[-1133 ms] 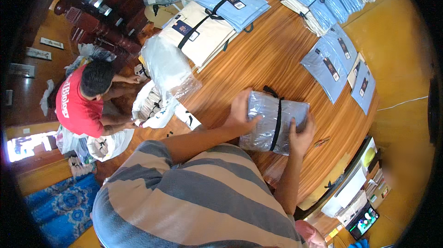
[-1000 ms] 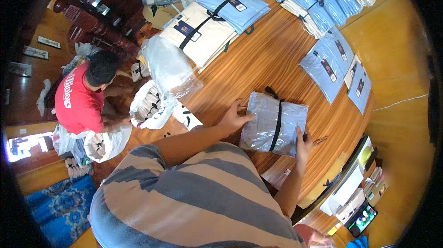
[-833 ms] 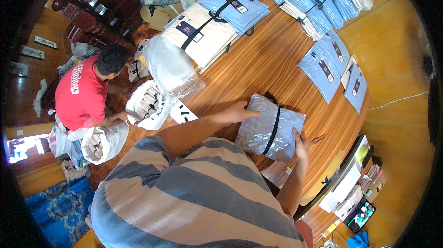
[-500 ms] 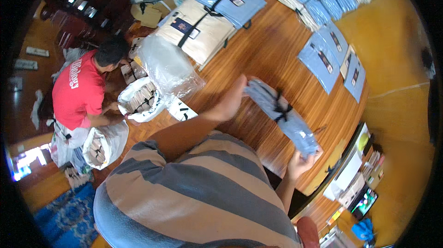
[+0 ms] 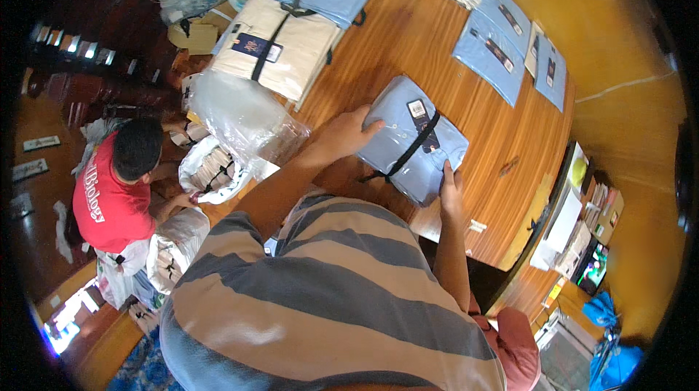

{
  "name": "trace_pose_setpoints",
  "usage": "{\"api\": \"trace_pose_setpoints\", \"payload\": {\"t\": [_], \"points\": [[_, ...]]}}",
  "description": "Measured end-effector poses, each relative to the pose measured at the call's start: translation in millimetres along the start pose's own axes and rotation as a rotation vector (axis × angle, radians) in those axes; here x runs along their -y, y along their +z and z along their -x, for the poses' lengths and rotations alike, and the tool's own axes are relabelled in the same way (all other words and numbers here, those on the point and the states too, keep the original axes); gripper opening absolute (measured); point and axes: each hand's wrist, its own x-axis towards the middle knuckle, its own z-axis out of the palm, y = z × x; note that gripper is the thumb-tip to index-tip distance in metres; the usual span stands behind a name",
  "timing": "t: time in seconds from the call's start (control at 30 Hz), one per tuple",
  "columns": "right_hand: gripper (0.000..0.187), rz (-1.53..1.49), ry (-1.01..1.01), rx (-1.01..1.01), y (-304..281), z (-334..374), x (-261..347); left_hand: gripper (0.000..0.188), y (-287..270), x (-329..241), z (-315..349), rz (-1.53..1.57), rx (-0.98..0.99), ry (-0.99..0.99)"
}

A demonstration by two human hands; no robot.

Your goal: The person wraps black straps around folded blue shirts and secures them with a plastic clip before placing them in a pile.

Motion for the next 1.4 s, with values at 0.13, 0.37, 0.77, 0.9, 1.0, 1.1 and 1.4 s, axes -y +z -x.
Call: {"api": "trace_pose_setpoints", "payload": {"t": [0.13, 0.37, 0.77, 0.9, 1.0, 1.1, 1.4], "points": [[0.059, -0.087, -0.168, 0.093, 49, 8, 75, 0.057, -49, 4, 16, 0.063, -0.232, 0.112], [0.058, -0.264, -0.434, 0.515, 192, -12, 189, 0.047, -245, 46, 33, 0.209, -0.611, -0.044], [0.068, -0.034, -0.228, 0.584, 205, -83, 128, 0.072, -281, 119, -20, 0.069, -0.598, -0.167], [0.051, 0.431, -0.497, 0.155, 93, -108, 111, 0.067, -284, 143, -20, 0.157, -0.639, -0.125], [0.045, 0.533, -0.598, -0.175, 23, -136, 96, 0.064, -285, 148, -28, 0.119, -0.701, -0.126], [0.051, 0.701, -0.689, -0.424, -18, -143, 83, 0.064, -276, 129, -23, 0.031, -0.757, -0.228], [0.062, 0.764, -0.642, -0.434, -24, -145, 50, 0.075, -166, 14, -7, -0.851, -0.904, 0.262]]}}
